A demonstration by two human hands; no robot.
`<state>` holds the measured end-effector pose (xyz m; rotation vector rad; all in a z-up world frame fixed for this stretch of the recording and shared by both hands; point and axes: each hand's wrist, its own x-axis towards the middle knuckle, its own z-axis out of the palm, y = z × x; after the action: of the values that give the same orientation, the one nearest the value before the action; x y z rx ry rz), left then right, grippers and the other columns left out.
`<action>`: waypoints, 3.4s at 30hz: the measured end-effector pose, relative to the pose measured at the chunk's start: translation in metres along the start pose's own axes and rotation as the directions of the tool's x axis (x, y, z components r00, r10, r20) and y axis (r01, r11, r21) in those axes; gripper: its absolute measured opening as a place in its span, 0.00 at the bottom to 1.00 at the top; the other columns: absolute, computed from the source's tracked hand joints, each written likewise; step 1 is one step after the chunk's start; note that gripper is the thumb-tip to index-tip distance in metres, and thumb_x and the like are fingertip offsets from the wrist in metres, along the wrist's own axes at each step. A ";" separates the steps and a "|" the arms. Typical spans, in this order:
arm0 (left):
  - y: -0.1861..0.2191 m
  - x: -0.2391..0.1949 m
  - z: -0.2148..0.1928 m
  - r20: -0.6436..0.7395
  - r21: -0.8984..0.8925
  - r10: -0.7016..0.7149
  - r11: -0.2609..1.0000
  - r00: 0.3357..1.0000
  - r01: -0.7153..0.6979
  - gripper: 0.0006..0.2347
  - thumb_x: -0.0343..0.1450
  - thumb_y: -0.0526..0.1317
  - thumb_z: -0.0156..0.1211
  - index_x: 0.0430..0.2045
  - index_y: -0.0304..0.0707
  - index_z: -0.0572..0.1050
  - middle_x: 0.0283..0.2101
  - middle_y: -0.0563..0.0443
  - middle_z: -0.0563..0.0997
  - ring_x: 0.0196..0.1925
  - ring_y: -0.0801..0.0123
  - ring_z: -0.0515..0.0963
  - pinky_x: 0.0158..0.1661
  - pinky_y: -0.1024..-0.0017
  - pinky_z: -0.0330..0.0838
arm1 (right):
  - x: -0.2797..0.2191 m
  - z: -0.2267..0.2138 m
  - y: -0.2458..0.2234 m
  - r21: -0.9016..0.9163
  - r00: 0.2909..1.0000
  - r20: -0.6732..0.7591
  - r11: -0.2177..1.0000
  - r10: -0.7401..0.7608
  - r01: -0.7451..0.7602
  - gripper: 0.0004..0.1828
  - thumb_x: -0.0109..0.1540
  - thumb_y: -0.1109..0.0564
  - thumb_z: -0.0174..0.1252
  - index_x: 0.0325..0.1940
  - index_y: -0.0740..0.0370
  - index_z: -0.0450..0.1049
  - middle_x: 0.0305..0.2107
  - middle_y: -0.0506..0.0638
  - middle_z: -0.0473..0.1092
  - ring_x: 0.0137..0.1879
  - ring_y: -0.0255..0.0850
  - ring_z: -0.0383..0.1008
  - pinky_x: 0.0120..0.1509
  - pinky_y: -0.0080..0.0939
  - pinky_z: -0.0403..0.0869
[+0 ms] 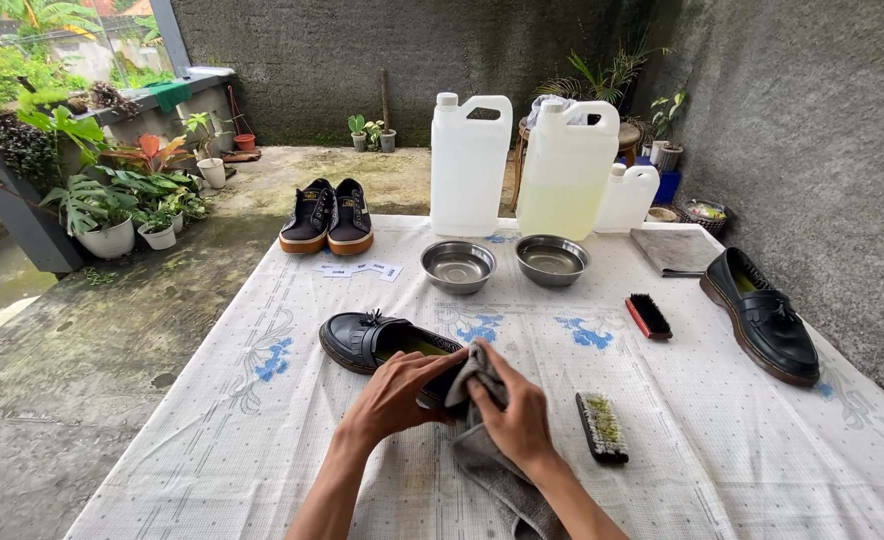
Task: The person scrubs the interior of a black leather loafer with a small brush, then wipes the interior and exterior with a gray cloth. The shoe is held and rotated to access different areas. Cleaning supplies and another shoe are visible on the table.
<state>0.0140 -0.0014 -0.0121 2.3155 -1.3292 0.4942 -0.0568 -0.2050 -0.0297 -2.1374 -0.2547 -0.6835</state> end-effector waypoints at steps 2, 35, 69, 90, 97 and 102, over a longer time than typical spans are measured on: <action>-0.003 0.000 0.003 -0.004 -0.004 -0.006 1.000 1.000 0.006 0.43 0.59 0.53 0.78 0.70 0.51 0.61 0.51 0.47 0.83 0.46 0.59 0.81 0.42 0.64 0.67 | -0.003 0.006 0.003 -0.010 0.998 0.058 1.000 0.004 -0.003 0.43 0.62 0.29 0.44 0.75 0.52 0.55 0.25 0.47 0.77 0.19 0.34 0.73 0.22 0.30 0.77; -0.001 -0.001 0.000 0.000 -0.026 -0.053 0.998 0.999 0.053 0.45 0.58 0.42 0.80 0.72 0.56 0.59 0.34 0.51 0.81 0.33 0.63 0.78 0.41 0.66 0.68 | -0.013 -0.004 0.025 -0.048 0.979 0.106 0.982 -0.176 0.181 0.28 0.61 0.40 0.63 0.56 0.63 0.77 0.52 0.61 0.75 0.28 0.39 0.65 0.28 0.33 0.70; 0.015 0.002 0.000 -0.074 -0.120 -0.120 0.987 0.990 0.110 0.27 0.61 0.56 0.76 0.49 0.49 0.71 0.42 0.55 0.87 0.39 0.64 0.84 0.44 0.66 0.67 | 0.005 -0.037 0.021 0.557 0.868 0.009 0.719 0.497 -0.417 0.15 0.60 0.55 0.65 0.47 0.65 0.84 0.27 0.58 0.82 0.25 0.45 0.77 0.24 0.34 0.73; 0.049 0.002 0.014 -0.650 -0.188 0.011 0.967 0.760 -0.174 0.14 0.60 0.39 0.77 0.28 0.42 0.73 0.28 0.56 0.79 0.26 0.70 0.75 0.33 0.71 0.68 | -0.058 -0.224 0.045 -0.071 0.703 -0.475 0.773 0.530 -0.630 0.25 0.59 0.51 0.69 0.61 0.54 0.80 0.44 0.62 0.80 0.45 0.50 0.79 0.48 0.45 0.77; 0.073 0.002 -0.008 -0.492 -0.210 0.190 0.921 0.850 -0.327 0.16 0.69 0.41 0.70 0.51 0.44 0.78 0.30 0.53 0.81 0.28 0.68 0.75 0.36 0.70 0.70 | -0.074 -0.265 0.165 -0.811 0.840 -0.474 0.241 0.262 -0.533 0.25 0.59 0.33 0.62 0.61 0.18 0.76 0.34 0.45 0.83 0.44 0.49 0.84 0.50 0.44 0.84; 0.075 0.002 -0.009 -0.418 -0.213 0.348 0.860 0.839 -0.463 0.10 0.68 0.36 0.70 0.42 0.39 0.83 0.24 0.55 0.79 0.26 0.69 0.71 0.36 0.70 0.69 | -0.060 -0.258 0.127 -0.867 0.792 -0.322 0.175 0.519 -0.467 0.29 0.62 0.27 0.47 0.67 0.24 0.69 0.51 0.41 0.81 0.57 0.49 0.84 0.53 0.49 0.86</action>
<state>-0.0518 -0.0321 0.0101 1.5844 -1.5821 0.7526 -0.1535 -0.4825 -0.0233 -3.0513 1.1102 -0.3558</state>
